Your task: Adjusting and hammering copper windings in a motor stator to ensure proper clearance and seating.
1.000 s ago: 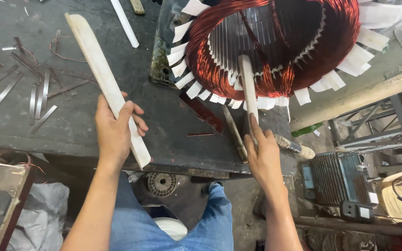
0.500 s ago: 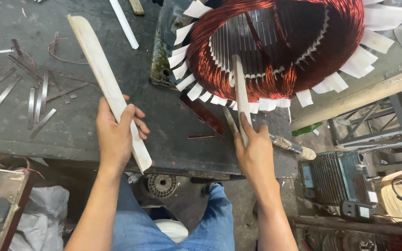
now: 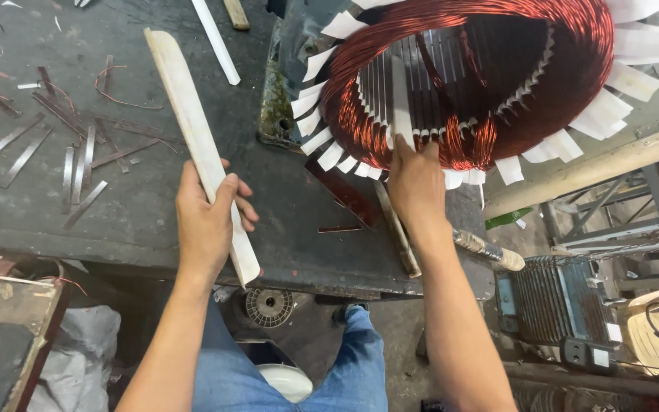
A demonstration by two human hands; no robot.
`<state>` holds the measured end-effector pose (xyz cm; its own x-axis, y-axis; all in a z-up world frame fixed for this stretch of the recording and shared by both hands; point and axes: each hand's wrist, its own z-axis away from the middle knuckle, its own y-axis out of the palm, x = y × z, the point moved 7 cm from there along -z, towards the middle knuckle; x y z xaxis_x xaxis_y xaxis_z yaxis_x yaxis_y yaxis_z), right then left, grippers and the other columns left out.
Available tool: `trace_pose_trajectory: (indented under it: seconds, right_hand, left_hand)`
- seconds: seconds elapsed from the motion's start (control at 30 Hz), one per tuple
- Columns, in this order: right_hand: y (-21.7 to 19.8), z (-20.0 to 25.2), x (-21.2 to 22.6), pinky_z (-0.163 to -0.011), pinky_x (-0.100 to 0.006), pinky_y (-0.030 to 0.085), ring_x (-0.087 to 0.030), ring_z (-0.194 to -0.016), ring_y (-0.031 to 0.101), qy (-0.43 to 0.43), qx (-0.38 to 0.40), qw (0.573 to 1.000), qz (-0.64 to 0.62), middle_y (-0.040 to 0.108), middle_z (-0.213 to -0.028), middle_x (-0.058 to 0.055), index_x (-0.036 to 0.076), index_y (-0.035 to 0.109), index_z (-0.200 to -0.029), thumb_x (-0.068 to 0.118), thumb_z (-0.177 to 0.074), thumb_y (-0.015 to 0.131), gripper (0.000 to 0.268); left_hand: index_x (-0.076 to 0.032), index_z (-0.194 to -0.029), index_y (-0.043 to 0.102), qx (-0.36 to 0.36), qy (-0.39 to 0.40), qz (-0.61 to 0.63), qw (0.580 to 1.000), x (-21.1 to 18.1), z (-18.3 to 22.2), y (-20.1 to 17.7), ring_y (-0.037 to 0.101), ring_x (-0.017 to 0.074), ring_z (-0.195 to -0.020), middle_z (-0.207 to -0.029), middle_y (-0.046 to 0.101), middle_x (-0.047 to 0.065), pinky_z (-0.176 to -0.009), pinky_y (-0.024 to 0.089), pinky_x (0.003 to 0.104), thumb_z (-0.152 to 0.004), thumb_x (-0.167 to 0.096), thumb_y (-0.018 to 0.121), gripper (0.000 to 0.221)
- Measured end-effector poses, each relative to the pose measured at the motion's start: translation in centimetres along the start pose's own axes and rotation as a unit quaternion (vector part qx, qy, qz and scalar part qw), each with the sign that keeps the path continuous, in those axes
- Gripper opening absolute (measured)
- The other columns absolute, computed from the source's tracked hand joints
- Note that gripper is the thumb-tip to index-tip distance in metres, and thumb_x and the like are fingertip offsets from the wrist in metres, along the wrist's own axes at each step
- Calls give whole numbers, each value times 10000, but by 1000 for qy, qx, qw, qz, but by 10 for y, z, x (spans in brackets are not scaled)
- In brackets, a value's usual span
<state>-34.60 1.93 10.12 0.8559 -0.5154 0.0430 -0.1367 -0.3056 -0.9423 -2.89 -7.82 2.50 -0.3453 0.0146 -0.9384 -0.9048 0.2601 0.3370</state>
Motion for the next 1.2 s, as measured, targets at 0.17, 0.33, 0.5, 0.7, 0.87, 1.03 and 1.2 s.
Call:
trace_pose_trajectory:
  seconds: [0.17, 0.33, 0.5, 0.7, 0.87, 1.03, 1.2]
  right_hand:
    - [19, -58, 0, -755, -635, 630, -499, -963, 749, 1, 39, 993, 112, 598, -1173, -215, 216, 760, -1409, 199, -1021, 595, 423]
    - [51, -104, -18, -887, -570, 609, -475, -1180, 665, -12, 55, 985, 161, 651, -1263, -257, 183, 801, -1346, 168, -936, 656, 435]
    - [69, -102, -23, -651, -439, 541, -294, -685, 667, -318, -315, 858, 253, 583, -703, -84, 97, 708, -906, 161, -893, 634, 99]
    - [41, -85, 3, -919, -541, 591, -529, -1096, 726, -153, -29, 987, 44, 748, -1135, -278, 15, 780, -1299, 6, -895, 569, 456]
    - [19, -97, 12, -933, -608, 590, -538, -1107, 724, -164, -31, 983, -81, 767, -1183, -311, -51, 758, -1314, -68, -821, 513, 550]
    - [43, -128, 0, -1063, -572, 551, -513, -1235, 692, -179, -43, 979, -83, 734, -1311, -320, -60, 709, -1395, -98, -841, 530, 584]
    - [13, -129, 31, -530, -270, 724, -202, -846, 851, 31, 156, 983, -93, 381, -1709, -249, 262, 214, -1721, -418, -801, 421, 1163]
  left_hand:
    - [71, -1298, 480, 6, -3, -4, 1000, -1, -1, 2, 717, 250, -558, -829, 688, 205, -434, 621, 341, -1090, -35, 519, 237]
    - [74, -1295, 487, 6, -14, -15, 1000, -3, -2, 2, 722, 258, -561, -823, 687, 207, -434, 623, 349, -1091, -46, 522, 239]
    - [76, -1296, 496, 4, -17, -27, 999, -3, -3, 4, 723, 252, -564, -822, 691, 202, -442, 630, 347, -1096, -28, 513, 226]
    - [87, -1311, 494, 0, -27, -23, 999, 4, -4, 2, 719, 265, -562, -834, 691, 213, -439, 627, 358, -1088, -5, 523, 242]
    - [85, -1330, 472, 10, -20, -25, 999, 13, -5, 4, 704, 281, -571, -846, 670, 221, -446, 618, 372, -1112, -4, 517, 240]
    - [90, -1341, 467, 5, -15, -55, 998, 1, -3, 8, 706, 284, -585, -851, 669, 224, -454, 618, 375, -1122, 6, 500, 237]
    - [-49, -1251, 477, -25, -92, -32, 995, -1, 3, 10, 618, 230, -535, -858, 640, 144, -475, 518, 340, -1101, -73, 521, 159]
